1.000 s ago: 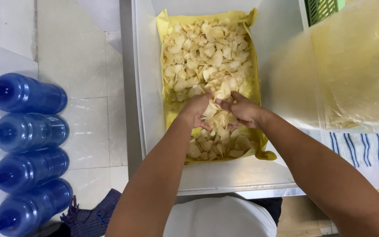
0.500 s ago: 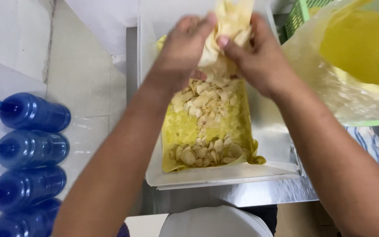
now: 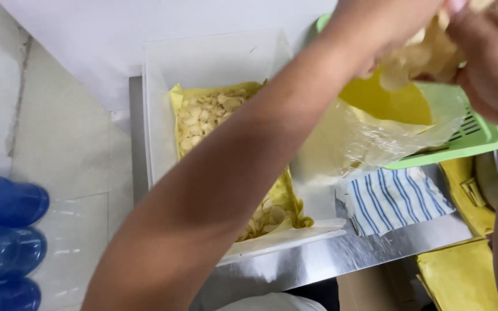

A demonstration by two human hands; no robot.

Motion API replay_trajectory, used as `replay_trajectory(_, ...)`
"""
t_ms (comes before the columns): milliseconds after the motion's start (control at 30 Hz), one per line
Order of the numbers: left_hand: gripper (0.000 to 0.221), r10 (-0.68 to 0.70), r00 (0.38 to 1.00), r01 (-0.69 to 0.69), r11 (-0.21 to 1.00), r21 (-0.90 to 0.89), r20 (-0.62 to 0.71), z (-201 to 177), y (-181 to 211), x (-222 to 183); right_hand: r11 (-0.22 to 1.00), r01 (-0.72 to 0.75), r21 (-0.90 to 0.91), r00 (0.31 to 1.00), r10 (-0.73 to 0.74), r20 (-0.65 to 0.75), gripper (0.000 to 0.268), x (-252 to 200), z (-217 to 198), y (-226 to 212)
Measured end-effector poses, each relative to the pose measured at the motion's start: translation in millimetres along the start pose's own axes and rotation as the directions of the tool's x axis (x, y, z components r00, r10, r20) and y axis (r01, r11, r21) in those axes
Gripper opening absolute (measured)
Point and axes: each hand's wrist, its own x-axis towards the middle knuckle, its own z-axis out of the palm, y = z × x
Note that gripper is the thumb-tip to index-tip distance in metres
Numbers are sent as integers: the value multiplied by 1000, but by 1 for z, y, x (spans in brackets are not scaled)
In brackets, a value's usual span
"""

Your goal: Packing fried chips from a large storage container into individual plastic bags while sorting through them.

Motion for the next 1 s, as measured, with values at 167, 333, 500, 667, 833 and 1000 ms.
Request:
replay_trajectory(167,57,-40,994,37,999,33,100,3,-18,-7,951,-302,-61,953,300,-39,41,-29,29,-39)
replay_trajectory(333,48,-165,971,116,959,260,174,5,-41,10,708,-637,-304,755,653,-60,37,-34,52,-77)
replay_trajectory(500,76,-81,983,-3,890,456,164,0,-37,7,571,-552,-607,739,672,-39,76,-24,51,-69)
replay_trajectory(667,39,251,965,-209,914,348,-80,-22,-59,16,719,-106,-687,979,197,55,38,-37,42,-34)
replay_trajectory(833,33,225,925,-184,970,159,-304,-86,-118,1,882,235,-408,970,-190,149,25,-65,101,-55)
replay_trajectory(1000,66,-344,797,368,928,-52,-497,-117,-267,6,943,-141,-301,863,266,429,46,-43,197,-25)
